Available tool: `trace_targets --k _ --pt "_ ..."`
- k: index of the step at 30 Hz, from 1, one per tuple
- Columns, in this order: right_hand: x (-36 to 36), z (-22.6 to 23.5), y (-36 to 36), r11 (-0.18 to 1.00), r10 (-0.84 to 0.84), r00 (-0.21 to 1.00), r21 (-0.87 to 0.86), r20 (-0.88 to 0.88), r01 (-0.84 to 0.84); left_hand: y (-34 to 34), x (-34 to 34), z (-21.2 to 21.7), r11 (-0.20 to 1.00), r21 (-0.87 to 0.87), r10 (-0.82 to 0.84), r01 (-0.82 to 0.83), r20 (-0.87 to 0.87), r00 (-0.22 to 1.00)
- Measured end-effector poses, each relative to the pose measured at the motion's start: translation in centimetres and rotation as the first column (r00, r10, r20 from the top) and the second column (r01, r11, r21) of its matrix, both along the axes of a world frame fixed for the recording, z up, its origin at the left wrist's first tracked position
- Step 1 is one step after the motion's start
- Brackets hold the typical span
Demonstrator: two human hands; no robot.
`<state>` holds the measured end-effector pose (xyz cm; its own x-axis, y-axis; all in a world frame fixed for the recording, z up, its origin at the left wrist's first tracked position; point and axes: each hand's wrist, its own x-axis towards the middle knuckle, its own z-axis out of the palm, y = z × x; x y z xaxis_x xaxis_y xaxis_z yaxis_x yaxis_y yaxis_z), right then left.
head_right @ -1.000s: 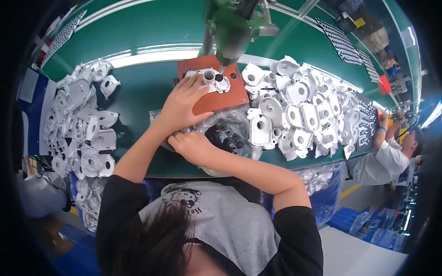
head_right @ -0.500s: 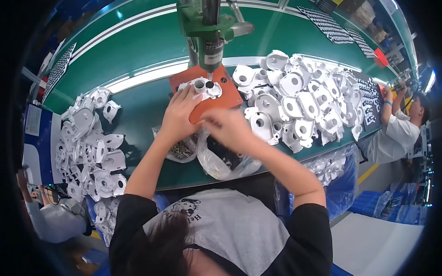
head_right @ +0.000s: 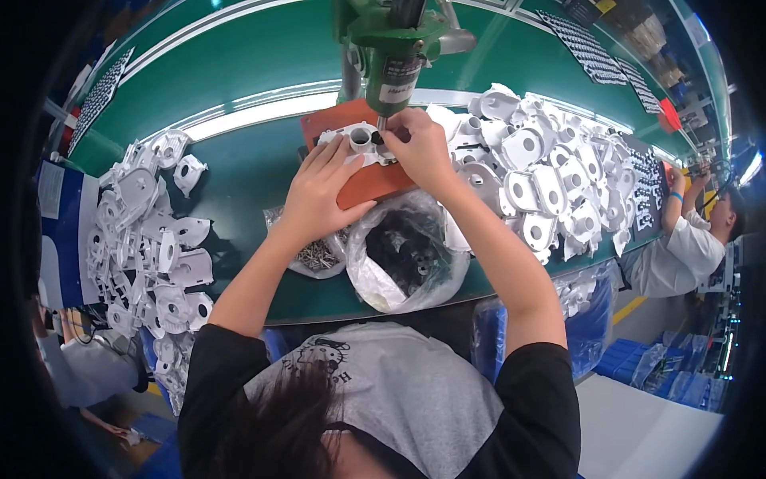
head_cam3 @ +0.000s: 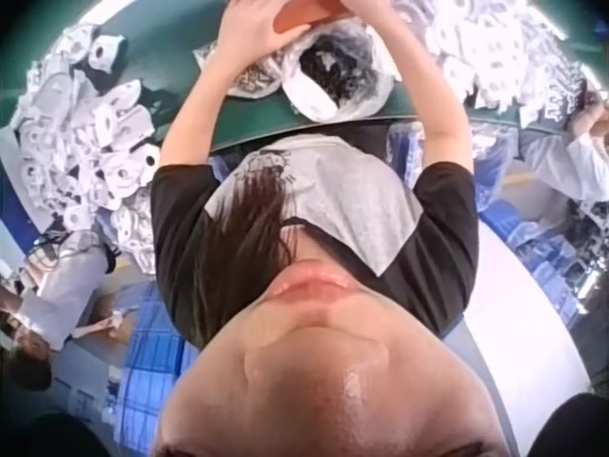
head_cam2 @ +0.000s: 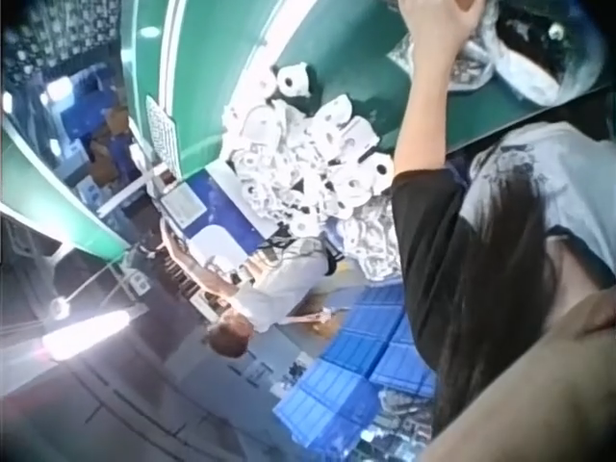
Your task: Assembling small white plastic components using a manual press machine on an assembly line.
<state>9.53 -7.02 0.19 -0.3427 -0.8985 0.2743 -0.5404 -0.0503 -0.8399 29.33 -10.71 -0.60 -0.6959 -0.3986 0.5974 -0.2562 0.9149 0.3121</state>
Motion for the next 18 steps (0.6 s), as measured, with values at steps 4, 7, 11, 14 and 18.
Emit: trace_targets --k 4,7,11,14,18 --pt "0.1 0.0 -0.2 1.000 0.006 1.000 -0.024 0.009 -0.006 0.1 0.1 0.2 0.999 0.035 0.015 -0.015 0.016 1.000" --pt "0.3 0.4 0.1 0.999 0.031 0.999 -0.017 -0.034 -0.031 0.1 0.3 0.1 0.999 0.034 0.019 -0.020 0.012 1.000" --pt "0.2 -0.2 0.1 0.993 0.017 0.998 -0.113 -0.063 -0.024 0.1 0.3 0.1 0.999 0.043 0.015 -0.015 0.016 1.000" --pt "0.4 0.5 0.4 0.997 0.019 0.999 -0.080 -0.030 -0.021 0.1 0.2 0.0 1.000 0.028 0.015 -0.015 0.009 1.000" --pt "0.4 0.4 0.4 0.996 0.023 0.995 -0.080 -0.096 -0.031 0.1 0.2 0.0 0.999 0.040 0.011 -0.011 0.007 1.000"
